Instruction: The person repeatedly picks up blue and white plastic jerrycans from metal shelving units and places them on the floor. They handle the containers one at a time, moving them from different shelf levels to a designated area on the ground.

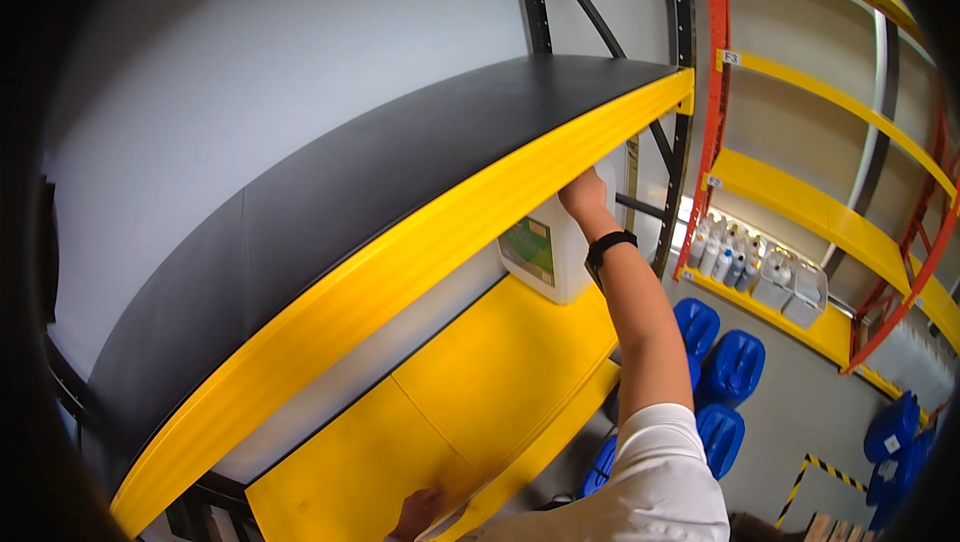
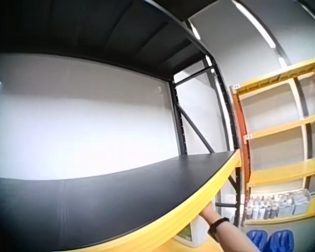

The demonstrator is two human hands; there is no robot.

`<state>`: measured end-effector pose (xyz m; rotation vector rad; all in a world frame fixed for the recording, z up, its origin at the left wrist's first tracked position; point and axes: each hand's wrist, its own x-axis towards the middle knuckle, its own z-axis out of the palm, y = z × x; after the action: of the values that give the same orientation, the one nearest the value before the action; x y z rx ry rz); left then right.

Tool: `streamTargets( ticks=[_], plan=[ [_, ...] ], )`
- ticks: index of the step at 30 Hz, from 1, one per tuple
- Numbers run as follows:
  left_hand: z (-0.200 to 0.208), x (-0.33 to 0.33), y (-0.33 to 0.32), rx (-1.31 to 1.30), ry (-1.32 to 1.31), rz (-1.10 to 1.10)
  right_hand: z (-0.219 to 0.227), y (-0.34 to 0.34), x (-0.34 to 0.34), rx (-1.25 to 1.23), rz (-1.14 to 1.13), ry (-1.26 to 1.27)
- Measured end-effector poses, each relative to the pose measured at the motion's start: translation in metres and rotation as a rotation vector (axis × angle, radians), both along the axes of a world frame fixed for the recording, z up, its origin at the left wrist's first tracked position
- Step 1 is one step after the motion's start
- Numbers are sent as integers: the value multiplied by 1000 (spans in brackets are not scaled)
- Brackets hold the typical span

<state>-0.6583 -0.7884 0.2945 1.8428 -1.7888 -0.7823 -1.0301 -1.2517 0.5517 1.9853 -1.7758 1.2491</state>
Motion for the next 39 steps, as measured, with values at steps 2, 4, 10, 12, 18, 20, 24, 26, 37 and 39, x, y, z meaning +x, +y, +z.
streamTargets(
  ticks=[2, 4, 10, 12, 18, 20, 24, 26, 37, 39],
  plan=[
    [12, -16, -1, -86, -8, -2, -9, -51, -20, -93, 49, -31],
    [15, -28, 1, -133, 12, 60, -17, -71, -25, -51, 66, -24],
    [5, -71, -2, -91, 210, 225, -29, -96, -31, -7, 85, 20],
    [-3, -75, -3, -109, 127, 190, -30, -100, -27, -30, 108, 33],
    [29, -76, -35, -62, 106, 107, -24, -87, -22, -259, 178, 119],
    [60, -76, -66, -101, 21, 105, -20, -76, -19, -464, 224, 156],
    [150, -82, -125, -303, -114, -69, -4, -20, -4, -374, 389, 161],
    [199, -85, -137, -393, -277, -148, 4, 20, 5, -146, 405, 203],
    [328, -107, -87, -495, -525, -160, 36, 211, 70, -95, 1067, 346],
    [322, -98, -55, -507, -579, -110, 39, 239, 89, -141, 1210, 345]
  ],
)
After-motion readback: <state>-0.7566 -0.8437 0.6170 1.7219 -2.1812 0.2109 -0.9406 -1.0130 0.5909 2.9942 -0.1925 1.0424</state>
